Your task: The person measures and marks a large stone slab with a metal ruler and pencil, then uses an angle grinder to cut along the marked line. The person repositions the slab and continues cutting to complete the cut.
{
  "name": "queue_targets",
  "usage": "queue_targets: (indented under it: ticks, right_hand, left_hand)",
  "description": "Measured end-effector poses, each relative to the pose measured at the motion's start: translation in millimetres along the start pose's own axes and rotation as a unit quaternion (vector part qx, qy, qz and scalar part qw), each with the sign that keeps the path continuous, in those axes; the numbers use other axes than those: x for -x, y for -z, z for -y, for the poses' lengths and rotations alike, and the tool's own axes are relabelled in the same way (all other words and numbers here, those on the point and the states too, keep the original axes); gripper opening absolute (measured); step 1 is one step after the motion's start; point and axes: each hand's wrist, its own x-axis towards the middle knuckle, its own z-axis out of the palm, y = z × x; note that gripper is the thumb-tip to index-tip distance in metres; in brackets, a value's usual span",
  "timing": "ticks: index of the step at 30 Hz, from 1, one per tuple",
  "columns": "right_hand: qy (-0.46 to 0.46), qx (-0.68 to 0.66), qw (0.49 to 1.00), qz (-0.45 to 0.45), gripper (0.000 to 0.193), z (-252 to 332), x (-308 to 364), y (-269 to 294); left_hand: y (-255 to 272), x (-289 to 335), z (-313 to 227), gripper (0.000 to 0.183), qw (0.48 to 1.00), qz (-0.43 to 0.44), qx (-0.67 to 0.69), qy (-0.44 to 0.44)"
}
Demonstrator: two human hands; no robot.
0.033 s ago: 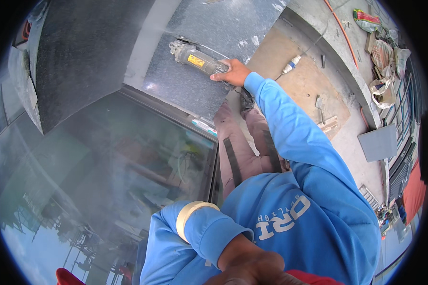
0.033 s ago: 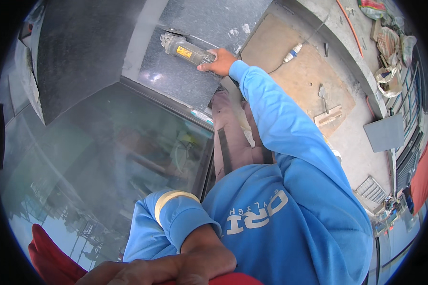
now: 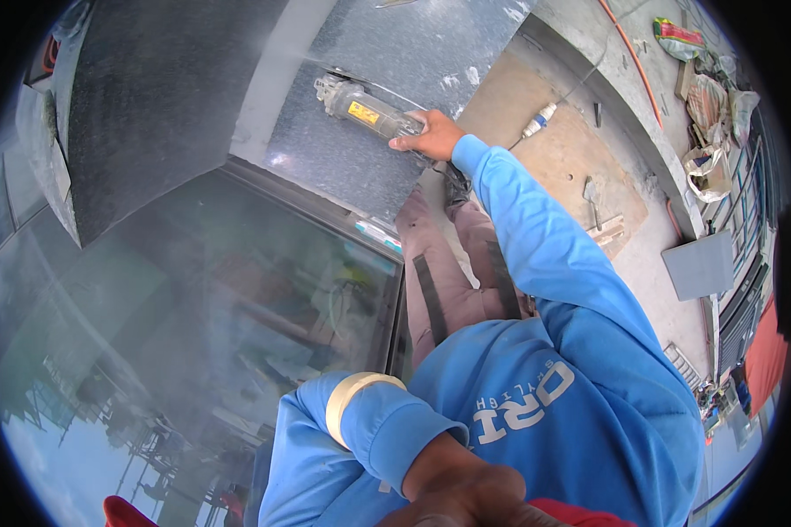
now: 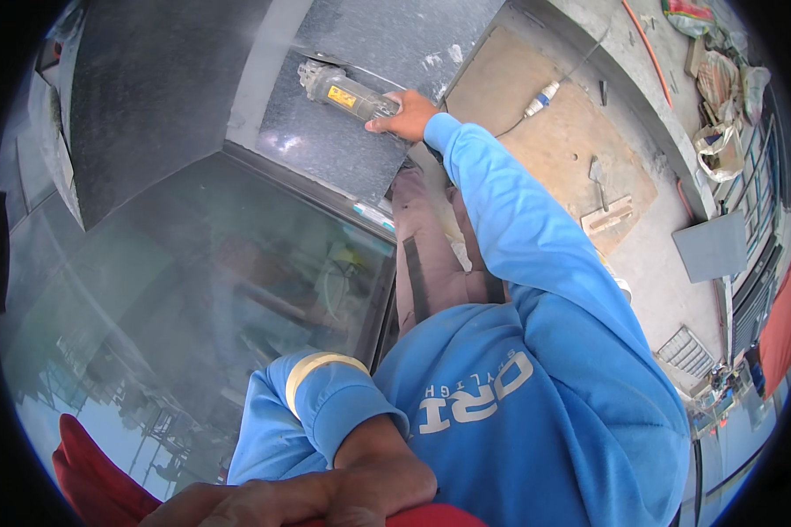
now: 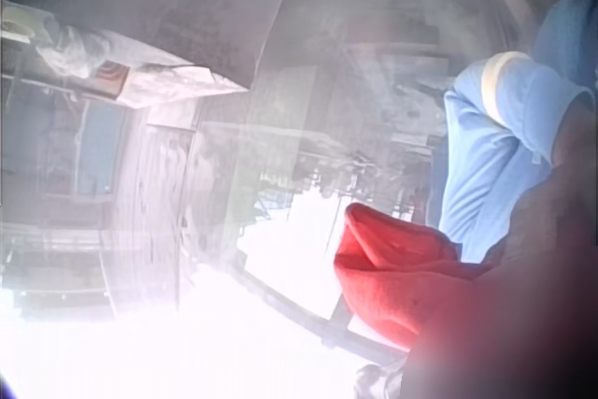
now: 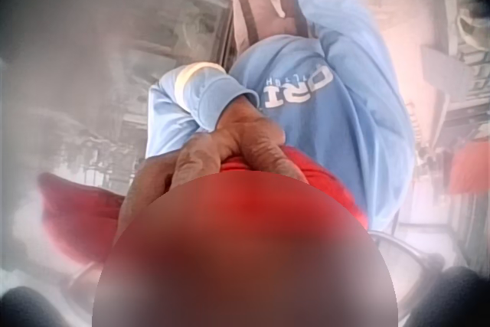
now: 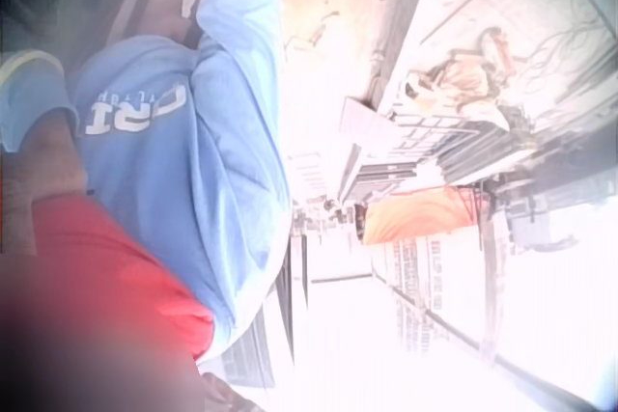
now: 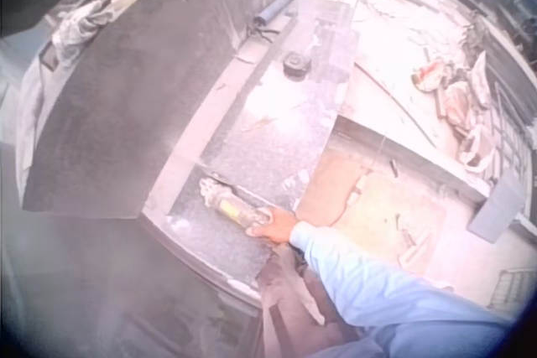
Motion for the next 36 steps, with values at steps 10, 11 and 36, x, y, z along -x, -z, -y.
queue_targets:
  ticks: [10, 11, 36]
  right_hand:
    - [0.032, -0.026, 0.999, 0.000, 0.069, -1, 48, 16]
    - [0.038, -0.026, 0.999, 0.001, 0.069, -3, 46, 15]
    - [0.028, -0.003, 1.000, -0.005, 0.068, -3, 49, 16]
  left_hand:
    - [-1, -14, -27, 0.034, 0.988, 0.033, -0.017, 0.151]
    - [0, -12, -24, 0.034, 0.991, 0.035, -0.012, 0.125]
    - [8, -10, -17, 0.034, 0.992, 0.029, 0.022, 0.122]
